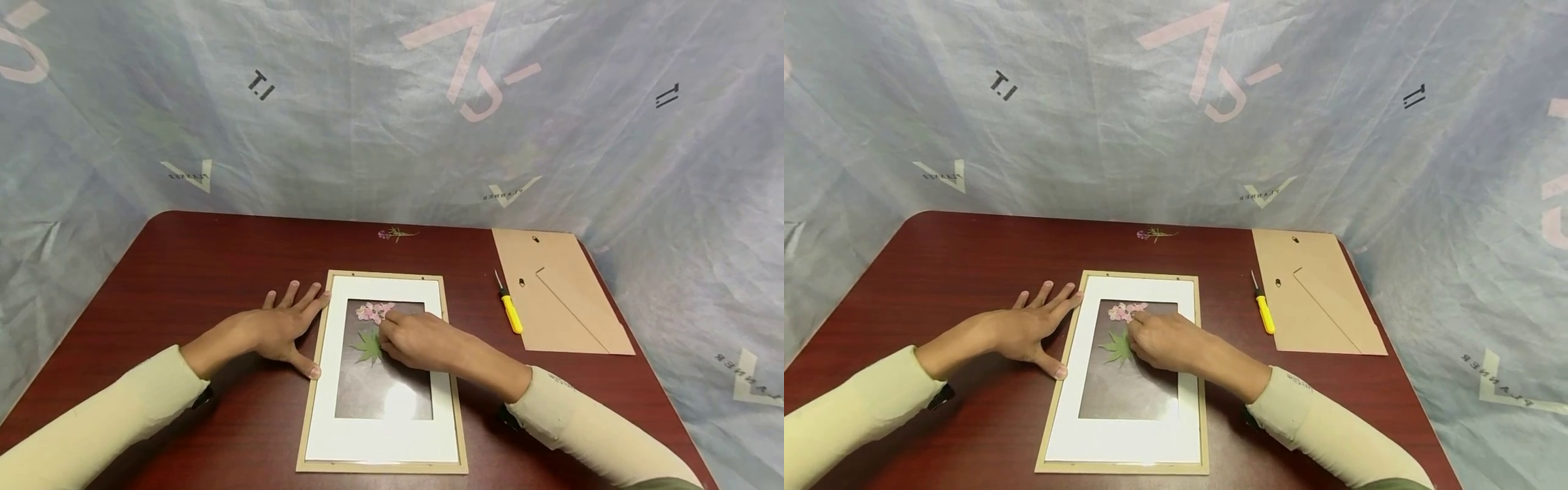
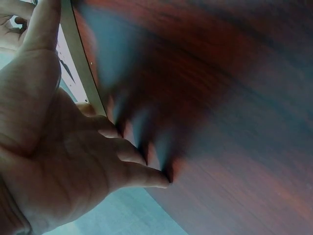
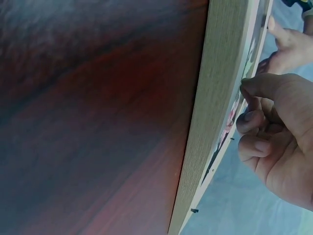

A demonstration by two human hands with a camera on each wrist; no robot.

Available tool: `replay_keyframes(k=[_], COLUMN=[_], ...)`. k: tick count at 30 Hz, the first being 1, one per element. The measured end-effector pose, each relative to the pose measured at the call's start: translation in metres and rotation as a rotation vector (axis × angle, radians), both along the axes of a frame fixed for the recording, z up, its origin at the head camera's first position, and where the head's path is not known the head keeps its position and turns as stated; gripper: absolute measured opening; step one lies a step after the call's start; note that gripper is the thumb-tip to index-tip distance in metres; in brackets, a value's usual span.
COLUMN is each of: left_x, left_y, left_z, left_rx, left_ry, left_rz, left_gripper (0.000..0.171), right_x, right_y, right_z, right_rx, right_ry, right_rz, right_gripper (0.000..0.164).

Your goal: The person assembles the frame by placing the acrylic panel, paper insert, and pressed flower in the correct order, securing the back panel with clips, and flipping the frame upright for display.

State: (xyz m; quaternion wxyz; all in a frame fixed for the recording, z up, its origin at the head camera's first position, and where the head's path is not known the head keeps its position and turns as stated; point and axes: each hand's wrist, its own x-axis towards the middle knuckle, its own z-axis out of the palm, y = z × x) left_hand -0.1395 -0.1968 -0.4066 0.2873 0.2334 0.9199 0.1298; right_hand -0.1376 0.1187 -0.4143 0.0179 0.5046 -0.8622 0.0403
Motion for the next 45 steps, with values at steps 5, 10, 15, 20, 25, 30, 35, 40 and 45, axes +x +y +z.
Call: replay_keyframes(k=[5,10,15,20,25,30,35,40,45], left_x=[0.001,0.001,0.001,0.001,0.002,0.004,0.006,0.006,0.006], left_y=[-0.001,-0.002,-0.003,-0.005,-0.007,-0.010,-0.011,-0.010,-0.009], left_z=[0.000,0.001,0.001,0.001,0.000,-0.001,-0.003,-0.005,-0.005], left_rx=[0.007,0.015,0.026,0.048,0.086,0.121,0.130,0.135,0.119], left_ry=[0.000,-0.005,-0.005,0.007,0.040,0.069,0.080,0.074,0.067], left_rz=[0.007,0.005,0.012,0.021,0.034,0.044,0.047,0.044,0.041], left_gripper=[0.149,0.149,0.149,0.149,0.148,0.146,0.146,0.145,0.145], right_x=[-0.003,-0.014,-0.035,-0.070,-0.112,-0.147,-0.174,-0.191,-0.198], right_y=[0.003,0.009,0.019,0.034,0.048,0.057,0.057,0.055,0.053], right_z=[0.004,0.006,0.014,0.024,0.021,0.013,0.009,0.005,-0.001], right_rx=[0.005,-0.012,-0.084,-0.173,-0.260,-0.233,-0.192,-0.178,-0.158], right_ry=[-0.053,-0.110,-0.195,-0.208,-0.202,-0.204,-0.237,-0.252,-0.250], right_rz=[-0.060,-0.092,-0.129,-0.249,-0.414,-0.510,-0.501,-0.485,-0.502], right_gripper=[0.017,0.010,0.007,0.010,0.017,0.029,0.032,0.030,0.031])
